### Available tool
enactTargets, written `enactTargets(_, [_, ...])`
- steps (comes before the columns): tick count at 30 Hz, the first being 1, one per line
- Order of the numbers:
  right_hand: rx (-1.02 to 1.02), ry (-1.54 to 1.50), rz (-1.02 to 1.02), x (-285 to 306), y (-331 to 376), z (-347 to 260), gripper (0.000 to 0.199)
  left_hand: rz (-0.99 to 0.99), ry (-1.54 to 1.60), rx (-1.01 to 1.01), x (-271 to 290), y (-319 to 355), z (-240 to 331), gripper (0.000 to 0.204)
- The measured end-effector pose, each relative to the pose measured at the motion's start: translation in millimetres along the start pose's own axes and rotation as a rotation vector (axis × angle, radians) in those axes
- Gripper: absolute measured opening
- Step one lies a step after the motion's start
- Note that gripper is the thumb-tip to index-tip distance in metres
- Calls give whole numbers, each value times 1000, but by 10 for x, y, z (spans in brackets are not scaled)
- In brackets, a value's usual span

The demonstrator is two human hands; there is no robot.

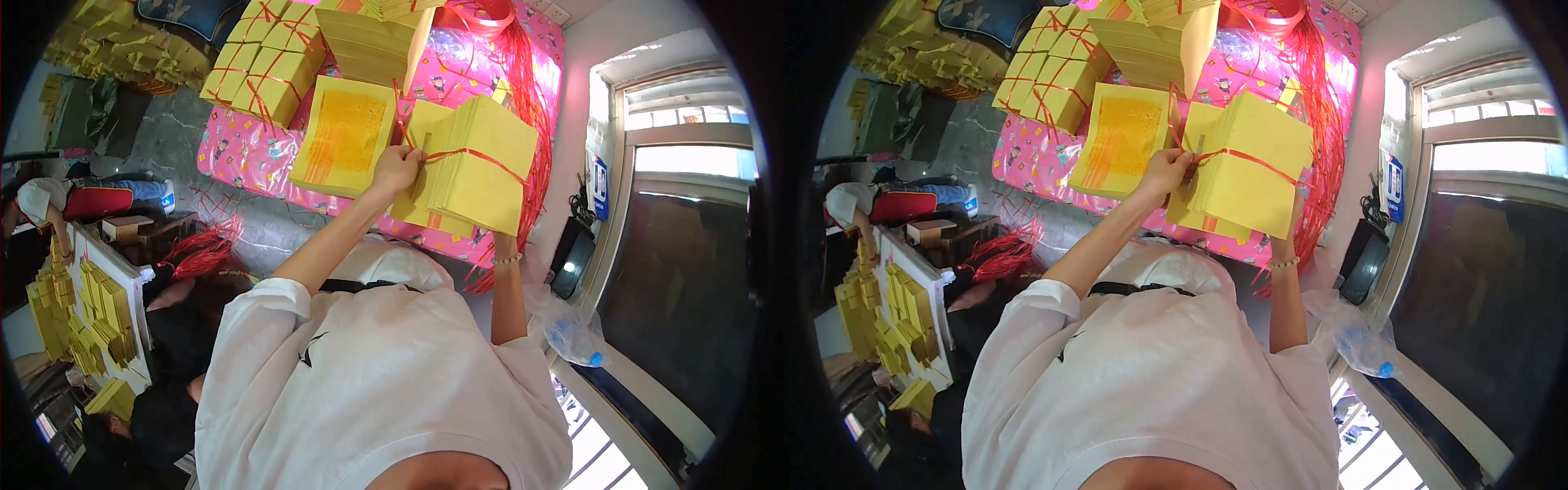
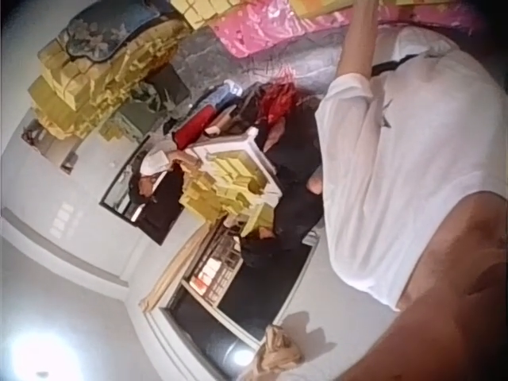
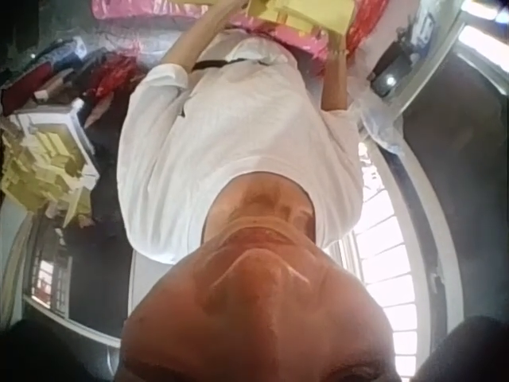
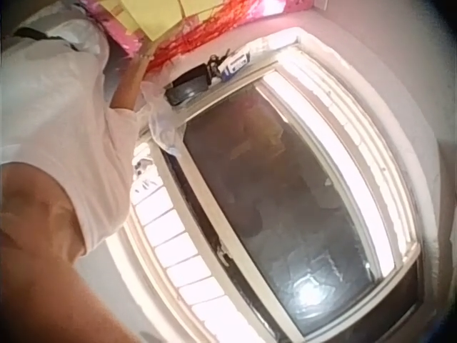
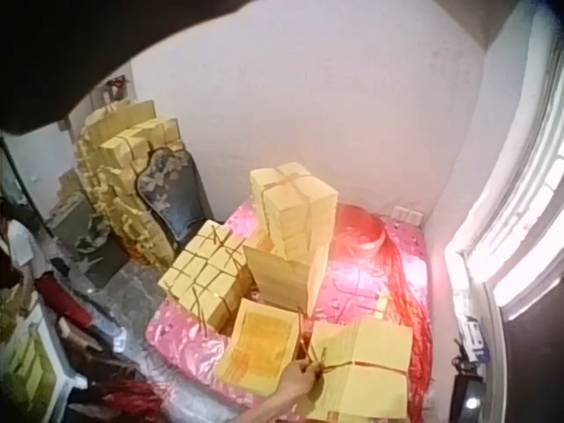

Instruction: Bundling and tying stacks of yellow Joss paper using red ribbons.

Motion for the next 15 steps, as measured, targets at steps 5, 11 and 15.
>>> enactTargets(5, [-792, -752, 206, -59, -358, -381, 12, -39, 187, 96, 80, 50, -69, 26])
enactTargets(11, [-345, -494, 19, -55, -346, -308, 12, -128, 159, 123, 141, 205, 209, 24])
enactTargets(15, [-733, -559, 36, -164, -335, -292, 14, -137, 240, 127, 169, 191, 132, 25])
Point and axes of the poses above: each hand's wrist, its own y-axis away from the middle knuckle, its own x-axis out of the back of the hand, z = x × y, the point moved 4 cm from there along -y, towards the middle knuckle, and after that the axes turned 14 degrees about -y, right-handed, at the moved point
